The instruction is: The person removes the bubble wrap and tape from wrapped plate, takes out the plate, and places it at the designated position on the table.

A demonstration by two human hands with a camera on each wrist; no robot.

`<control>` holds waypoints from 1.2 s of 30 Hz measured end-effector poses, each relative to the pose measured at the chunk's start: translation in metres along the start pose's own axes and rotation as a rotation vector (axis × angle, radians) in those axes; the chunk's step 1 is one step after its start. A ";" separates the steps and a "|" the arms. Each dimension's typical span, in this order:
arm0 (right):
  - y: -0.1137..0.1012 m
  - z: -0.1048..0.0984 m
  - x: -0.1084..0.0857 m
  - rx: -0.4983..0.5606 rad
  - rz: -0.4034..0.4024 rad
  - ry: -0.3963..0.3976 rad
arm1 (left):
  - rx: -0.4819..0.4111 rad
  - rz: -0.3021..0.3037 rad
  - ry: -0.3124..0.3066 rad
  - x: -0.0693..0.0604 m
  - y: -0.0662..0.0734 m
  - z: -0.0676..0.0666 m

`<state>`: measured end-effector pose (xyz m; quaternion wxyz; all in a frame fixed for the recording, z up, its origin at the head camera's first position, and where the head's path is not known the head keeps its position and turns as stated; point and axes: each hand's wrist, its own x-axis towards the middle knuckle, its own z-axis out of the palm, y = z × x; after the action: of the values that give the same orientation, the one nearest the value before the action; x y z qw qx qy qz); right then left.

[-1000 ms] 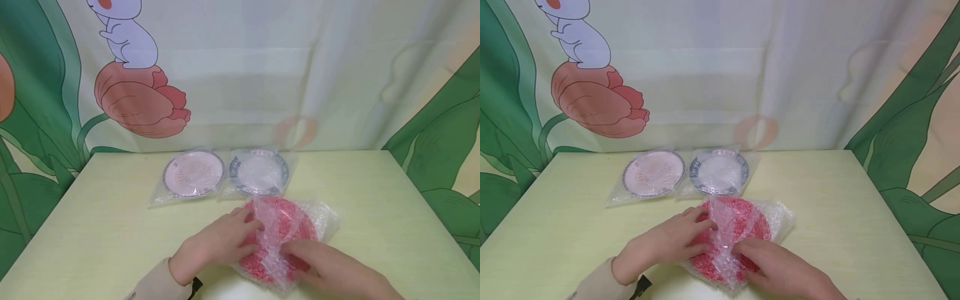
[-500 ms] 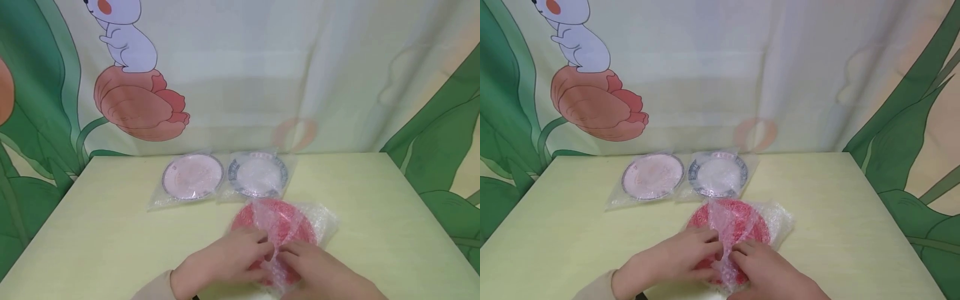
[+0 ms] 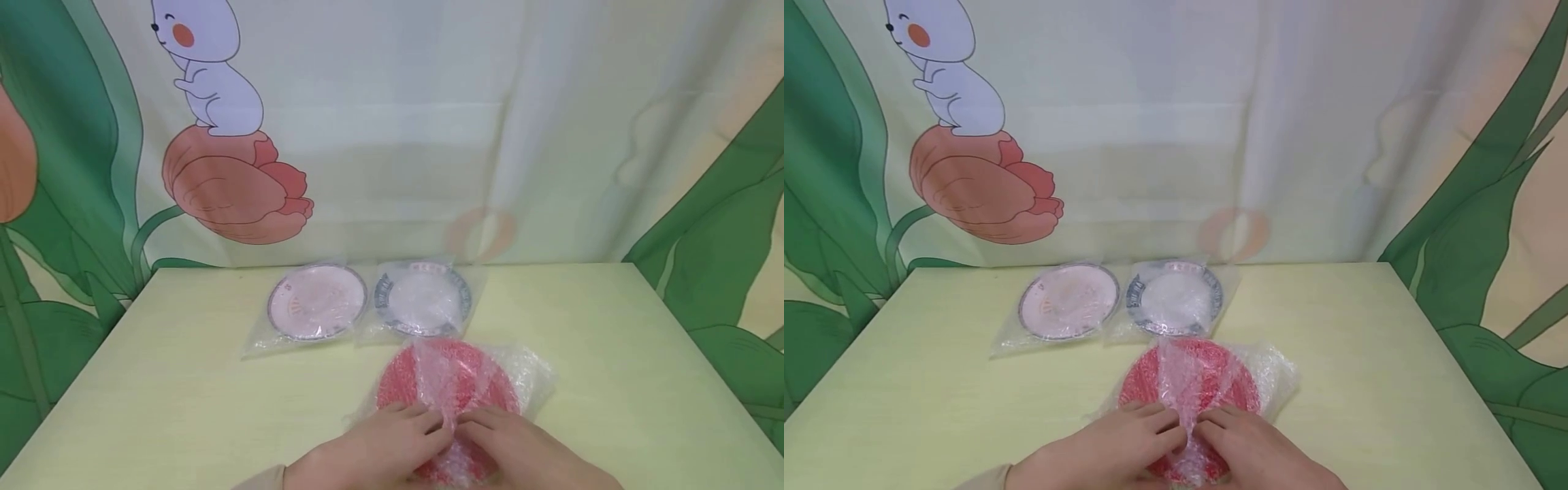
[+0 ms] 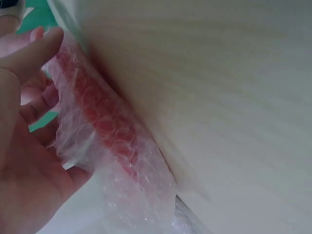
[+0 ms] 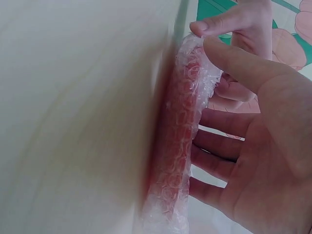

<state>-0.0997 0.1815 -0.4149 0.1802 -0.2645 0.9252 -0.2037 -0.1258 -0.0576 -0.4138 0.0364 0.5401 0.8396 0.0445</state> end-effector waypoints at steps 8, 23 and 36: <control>0.000 0.001 -0.002 -0.009 0.011 -0.019 | -0.004 -0.020 -0.036 0.000 0.005 0.002; -0.004 0.014 0.001 -0.287 -0.140 0.064 | -0.063 -0.005 -0.012 -0.002 0.003 0.002; -0.002 0.006 -0.001 -0.115 -0.129 0.110 | -0.258 0.044 0.123 -0.003 -0.005 0.000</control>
<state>-0.0957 0.1784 -0.4186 0.1001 -0.3216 0.9250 -0.1757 -0.1291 -0.0626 -0.4147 0.0528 0.5456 0.8154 0.1859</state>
